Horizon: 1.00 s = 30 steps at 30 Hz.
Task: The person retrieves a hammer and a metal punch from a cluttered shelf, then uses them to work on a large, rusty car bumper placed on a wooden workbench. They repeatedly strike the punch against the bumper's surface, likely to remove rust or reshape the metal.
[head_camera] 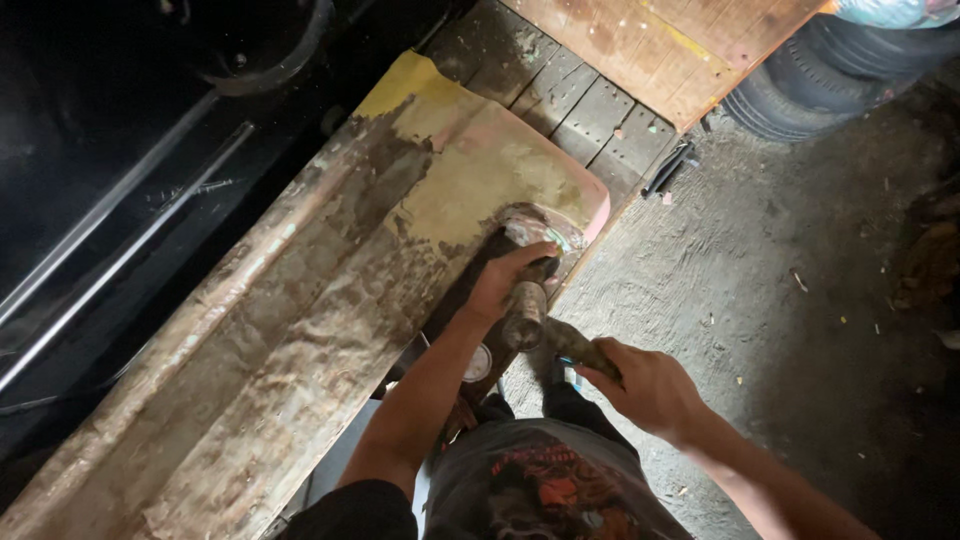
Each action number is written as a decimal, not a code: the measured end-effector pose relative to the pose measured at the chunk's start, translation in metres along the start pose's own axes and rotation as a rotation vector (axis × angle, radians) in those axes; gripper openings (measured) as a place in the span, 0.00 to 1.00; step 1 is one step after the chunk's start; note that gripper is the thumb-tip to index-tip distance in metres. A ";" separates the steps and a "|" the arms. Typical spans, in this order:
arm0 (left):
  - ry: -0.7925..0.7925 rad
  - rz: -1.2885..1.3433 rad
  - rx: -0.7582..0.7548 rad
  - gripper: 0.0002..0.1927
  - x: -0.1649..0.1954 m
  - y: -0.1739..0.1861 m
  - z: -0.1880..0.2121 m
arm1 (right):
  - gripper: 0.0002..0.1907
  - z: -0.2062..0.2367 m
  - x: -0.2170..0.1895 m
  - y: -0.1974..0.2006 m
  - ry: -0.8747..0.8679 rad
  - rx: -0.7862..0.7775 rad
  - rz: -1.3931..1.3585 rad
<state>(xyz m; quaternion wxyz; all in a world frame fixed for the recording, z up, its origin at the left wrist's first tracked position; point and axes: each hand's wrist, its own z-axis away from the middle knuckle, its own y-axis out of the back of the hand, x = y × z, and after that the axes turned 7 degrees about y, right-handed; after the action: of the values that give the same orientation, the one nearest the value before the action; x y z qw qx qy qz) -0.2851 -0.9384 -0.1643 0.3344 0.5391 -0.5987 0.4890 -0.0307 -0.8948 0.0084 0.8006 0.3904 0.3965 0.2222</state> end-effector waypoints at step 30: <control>-0.330 -0.004 -0.146 0.45 0.015 0.015 -0.017 | 0.25 -0.012 -0.012 0.006 0.032 -0.025 0.048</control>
<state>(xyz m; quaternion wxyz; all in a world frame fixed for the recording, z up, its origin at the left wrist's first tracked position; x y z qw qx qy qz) -0.3053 -0.9280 -0.1484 0.2709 0.5874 -0.6784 0.3484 -0.0475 -0.8938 0.0142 0.7936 0.3860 0.3967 0.2526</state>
